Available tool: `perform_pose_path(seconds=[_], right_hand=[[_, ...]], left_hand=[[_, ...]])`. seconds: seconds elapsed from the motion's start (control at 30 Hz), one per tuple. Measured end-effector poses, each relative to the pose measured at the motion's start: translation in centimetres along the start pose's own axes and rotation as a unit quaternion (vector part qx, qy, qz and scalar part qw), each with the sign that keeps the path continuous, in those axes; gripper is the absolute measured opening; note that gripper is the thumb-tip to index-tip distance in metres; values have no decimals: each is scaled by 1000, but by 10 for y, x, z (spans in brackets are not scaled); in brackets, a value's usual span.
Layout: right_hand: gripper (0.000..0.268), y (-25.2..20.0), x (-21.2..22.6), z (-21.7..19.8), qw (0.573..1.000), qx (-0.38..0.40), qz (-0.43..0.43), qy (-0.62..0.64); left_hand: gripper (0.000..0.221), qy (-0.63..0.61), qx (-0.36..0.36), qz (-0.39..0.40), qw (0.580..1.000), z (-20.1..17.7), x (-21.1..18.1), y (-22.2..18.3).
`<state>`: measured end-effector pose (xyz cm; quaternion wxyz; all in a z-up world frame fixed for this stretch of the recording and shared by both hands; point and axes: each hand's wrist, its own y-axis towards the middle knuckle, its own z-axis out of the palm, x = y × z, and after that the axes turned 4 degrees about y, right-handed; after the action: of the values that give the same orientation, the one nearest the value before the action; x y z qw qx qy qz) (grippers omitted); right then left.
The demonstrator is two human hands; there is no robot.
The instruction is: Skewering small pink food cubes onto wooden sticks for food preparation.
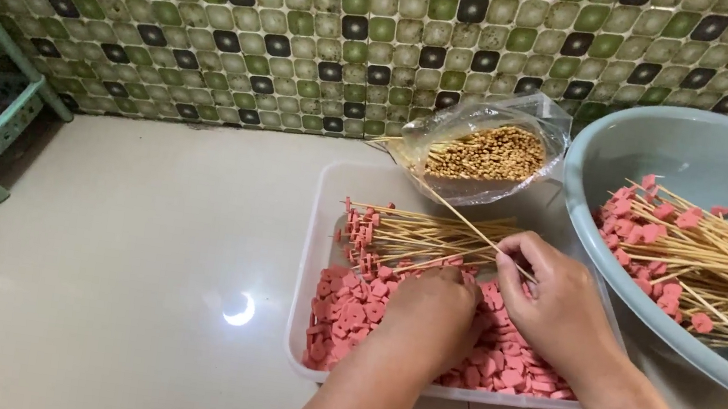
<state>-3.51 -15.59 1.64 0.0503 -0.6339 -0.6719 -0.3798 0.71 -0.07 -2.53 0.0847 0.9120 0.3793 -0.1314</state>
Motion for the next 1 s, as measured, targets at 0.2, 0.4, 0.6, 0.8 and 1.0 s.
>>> perform_pose_path(seconds=[0.2,0.4,0.6,0.8,1.0], right_hand=[[11,-4,0,2,1000,7,13,13],[10,-6,7,0,1000,-4,3,3],[11,-10,4,-2,1000,3,-7,12],[11,-9,-5,0,1000,20,-17,-8],[13,-6,-5,-2,999,43,-7,13]], left_hand=[[39,-7,5,-3,1000,3,2,-1],[39,-5,5,-10,1000,-2,2,-5],[36,-17,8,-29,999,-19,-4,-15],[34,-22,13,-43,999,-12,-2,-8],[35,-42,16,-44,998,-14,-2,-11]])
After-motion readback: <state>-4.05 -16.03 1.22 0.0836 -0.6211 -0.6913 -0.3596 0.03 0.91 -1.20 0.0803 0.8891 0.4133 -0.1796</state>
